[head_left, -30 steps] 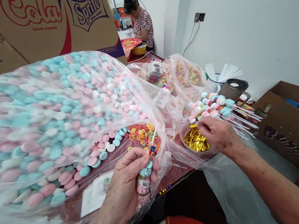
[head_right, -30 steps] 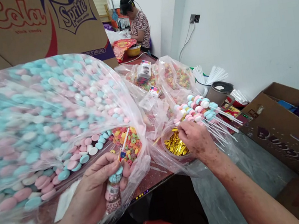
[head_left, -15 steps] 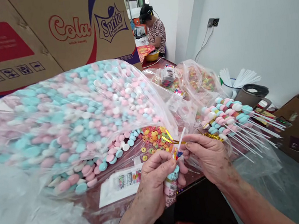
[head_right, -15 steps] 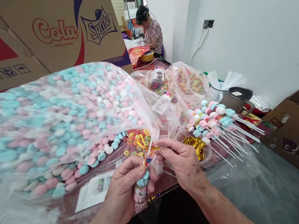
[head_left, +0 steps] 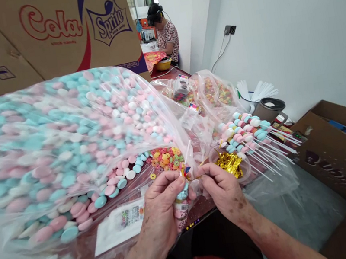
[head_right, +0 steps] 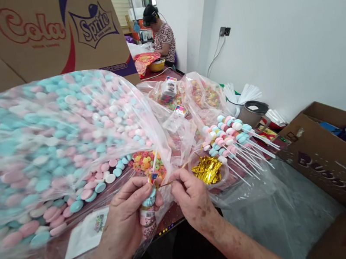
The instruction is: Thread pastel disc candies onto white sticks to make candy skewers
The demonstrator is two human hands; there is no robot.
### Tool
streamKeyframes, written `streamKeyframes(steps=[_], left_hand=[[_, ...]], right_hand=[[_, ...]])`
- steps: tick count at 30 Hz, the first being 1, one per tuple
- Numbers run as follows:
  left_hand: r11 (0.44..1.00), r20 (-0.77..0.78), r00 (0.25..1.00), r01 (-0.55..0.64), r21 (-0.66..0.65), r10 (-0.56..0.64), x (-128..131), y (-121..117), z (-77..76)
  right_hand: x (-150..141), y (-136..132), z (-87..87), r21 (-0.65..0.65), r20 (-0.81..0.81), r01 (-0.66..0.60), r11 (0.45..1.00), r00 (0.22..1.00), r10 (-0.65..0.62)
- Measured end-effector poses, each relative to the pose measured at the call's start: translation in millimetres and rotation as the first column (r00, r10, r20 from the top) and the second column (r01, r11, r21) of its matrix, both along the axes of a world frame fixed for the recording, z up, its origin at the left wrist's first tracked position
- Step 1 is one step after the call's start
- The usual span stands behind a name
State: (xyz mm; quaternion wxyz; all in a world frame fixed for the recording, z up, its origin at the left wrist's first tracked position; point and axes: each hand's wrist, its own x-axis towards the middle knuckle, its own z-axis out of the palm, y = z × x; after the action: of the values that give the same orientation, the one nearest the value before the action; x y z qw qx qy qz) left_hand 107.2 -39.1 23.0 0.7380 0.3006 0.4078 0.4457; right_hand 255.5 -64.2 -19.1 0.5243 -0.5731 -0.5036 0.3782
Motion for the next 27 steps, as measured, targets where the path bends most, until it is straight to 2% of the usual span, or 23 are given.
streamKeyframes(steps=[4,6,9,13,17,20,23,25,27], left_hand=[[0.999,0.040,0.998,0.051,0.008,-0.052,5.7,2.8,4.1],[0.997,0.031,0.996,0.077,0.028,-0.078,9.8,3.9,3.4],[0.995,-0.003,0.997,0.080,0.053,-0.080,16.3,4.9,-1.5],[0.995,-0.044,0.998,0.049,0.082,-0.046,22.8,6.5,-6.9],[0.999,-0.049,0.999,-0.018,0.044,0.020,23.8,9.2,-3.5],[0.998,-0.031,0.998,-0.057,0.003,0.057,20.0,12.2,0.6],[0.999,-0.011,1.000,-0.025,-0.025,0.025,14.1,14.8,2.7],[0.999,0.012,1.000,-0.014,-0.039,0.015,9.8,16.0,3.5],[0.999,0.035,0.999,-0.017,-0.045,0.019,5.6,16.8,4.1]], right_hand=[[6.2,-0.3,5.8,0.165,0.144,0.112,0.980,0.980,-0.136],[7.9,-1.6,8.9,0.221,0.234,0.086,0.971,0.962,-0.139],[9.1,-4.1,10.0,0.238,0.330,0.041,0.970,0.936,-0.120],[14.1,-4.9,8.3,0.319,0.480,0.089,0.944,0.843,-0.242],[19.8,-3.8,8.1,0.357,0.602,0.090,0.930,0.739,-0.303],[22.7,-3.4,8.9,0.368,0.644,0.103,0.924,0.689,-0.334],[31.3,-3.4,10.1,0.368,0.636,0.142,0.919,0.683,-0.360],[44.4,-3.4,10.8,0.370,0.635,0.182,0.911,0.665,-0.392],[62.3,-3.3,11.4,0.378,0.665,0.217,0.900,0.613,-0.427]])
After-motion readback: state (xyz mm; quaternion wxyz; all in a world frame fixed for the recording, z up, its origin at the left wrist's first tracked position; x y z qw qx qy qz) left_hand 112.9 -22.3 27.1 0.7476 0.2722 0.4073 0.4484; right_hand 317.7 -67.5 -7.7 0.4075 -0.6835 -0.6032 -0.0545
